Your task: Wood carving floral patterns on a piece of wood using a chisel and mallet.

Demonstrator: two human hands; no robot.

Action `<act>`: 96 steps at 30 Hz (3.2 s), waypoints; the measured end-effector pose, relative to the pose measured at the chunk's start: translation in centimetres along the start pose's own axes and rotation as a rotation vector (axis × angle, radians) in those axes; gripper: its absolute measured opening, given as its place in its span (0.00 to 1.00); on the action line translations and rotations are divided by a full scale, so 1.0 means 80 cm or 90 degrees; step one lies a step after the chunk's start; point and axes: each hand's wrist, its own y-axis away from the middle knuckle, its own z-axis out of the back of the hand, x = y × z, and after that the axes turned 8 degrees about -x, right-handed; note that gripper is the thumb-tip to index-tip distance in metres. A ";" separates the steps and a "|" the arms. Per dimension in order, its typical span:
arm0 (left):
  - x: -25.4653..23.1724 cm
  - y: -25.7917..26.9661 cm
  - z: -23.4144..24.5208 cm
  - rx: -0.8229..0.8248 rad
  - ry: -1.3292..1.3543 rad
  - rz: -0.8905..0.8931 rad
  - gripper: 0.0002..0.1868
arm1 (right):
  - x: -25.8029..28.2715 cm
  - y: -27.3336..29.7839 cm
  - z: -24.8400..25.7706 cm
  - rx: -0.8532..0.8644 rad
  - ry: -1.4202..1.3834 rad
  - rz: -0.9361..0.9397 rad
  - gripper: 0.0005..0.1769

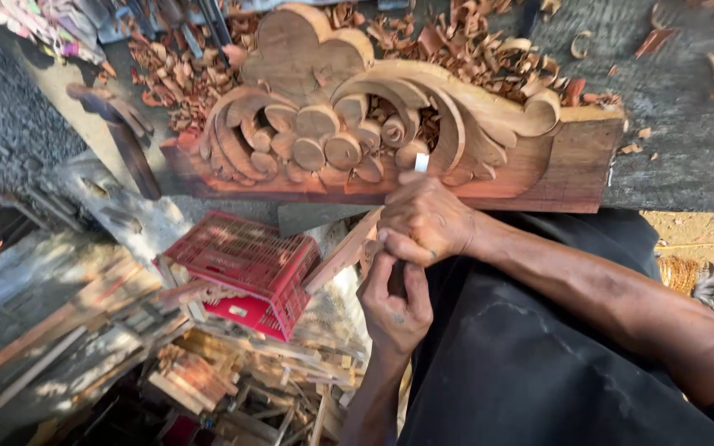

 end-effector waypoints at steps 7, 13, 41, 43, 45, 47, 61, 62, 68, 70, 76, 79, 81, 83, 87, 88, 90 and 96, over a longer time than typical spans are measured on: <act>-0.017 0.004 -0.003 0.018 0.025 0.065 0.08 | 0.002 0.002 0.004 0.003 -0.029 -0.009 0.17; -0.034 0.014 -0.015 -0.016 0.078 0.199 0.10 | 0.003 0.003 0.009 -0.035 -0.090 -0.007 0.16; 0.028 0.016 0.002 -0.007 0.219 0.149 0.12 | 0.006 -0.008 -0.010 0.099 0.038 -0.011 0.17; 0.027 0.008 0.001 -0.005 0.255 0.149 0.13 | -0.003 -0.014 -0.008 0.100 0.039 0.000 0.18; 0.030 0.015 -0.001 -0.012 0.268 0.173 0.11 | -0.004 -0.013 -0.007 0.100 0.033 0.016 0.20; 0.034 0.023 -0.009 -0.026 0.294 0.249 0.12 | -0.001 -0.014 -0.007 0.090 0.024 0.016 0.19; 0.010 0.015 -0.022 -0.090 0.390 0.332 0.06 | -0.006 -0.023 -0.002 0.064 -0.025 0.003 0.19; 0.006 0.013 -0.023 -0.095 0.382 0.353 0.05 | -0.006 -0.021 -0.001 0.051 -0.027 -0.006 0.19; -0.003 0.016 -0.013 -0.049 0.385 0.331 0.03 | -0.001 -0.016 0.006 0.039 -0.025 0.013 0.19; -0.012 0.014 -0.011 -0.044 0.348 0.346 0.05 | -0.001 -0.011 0.005 0.045 -0.034 0.008 0.20; -0.010 0.011 -0.019 -0.090 0.460 0.366 0.06 | -0.005 -0.012 -0.001 0.034 -0.057 -0.010 0.20; -0.011 0.014 -0.012 -0.066 0.438 0.355 0.04 | -0.003 -0.016 -0.001 0.010 -0.044 0.022 0.19; -0.018 0.006 -0.005 -0.035 0.406 0.380 0.07 | -0.012 -0.022 0.006 0.012 -0.042 0.036 0.20; -0.025 0.007 -0.001 -0.040 0.407 0.400 0.07 | -0.006 -0.016 0.000 0.018 -0.071 0.020 0.20; -0.033 -0.010 -0.006 -0.064 0.480 0.474 0.08 | -0.012 -0.020 0.002 0.021 -0.098 -0.007 0.19; -0.028 -0.003 -0.002 -0.066 0.483 0.473 0.08 | -0.006 -0.018 0.001 0.024 -0.097 -0.005 0.19; -0.017 0.003 0.005 -0.001 0.419 0.402 0.07 | 0.000 -0.022 0.004 0.019 -0.060 0.012 0.19; 0.056 -0.022 0.079 0.428 0.392 0.116 0.14 | 0.085 0.012 0.029 0.082 0.215 -0.093 0.12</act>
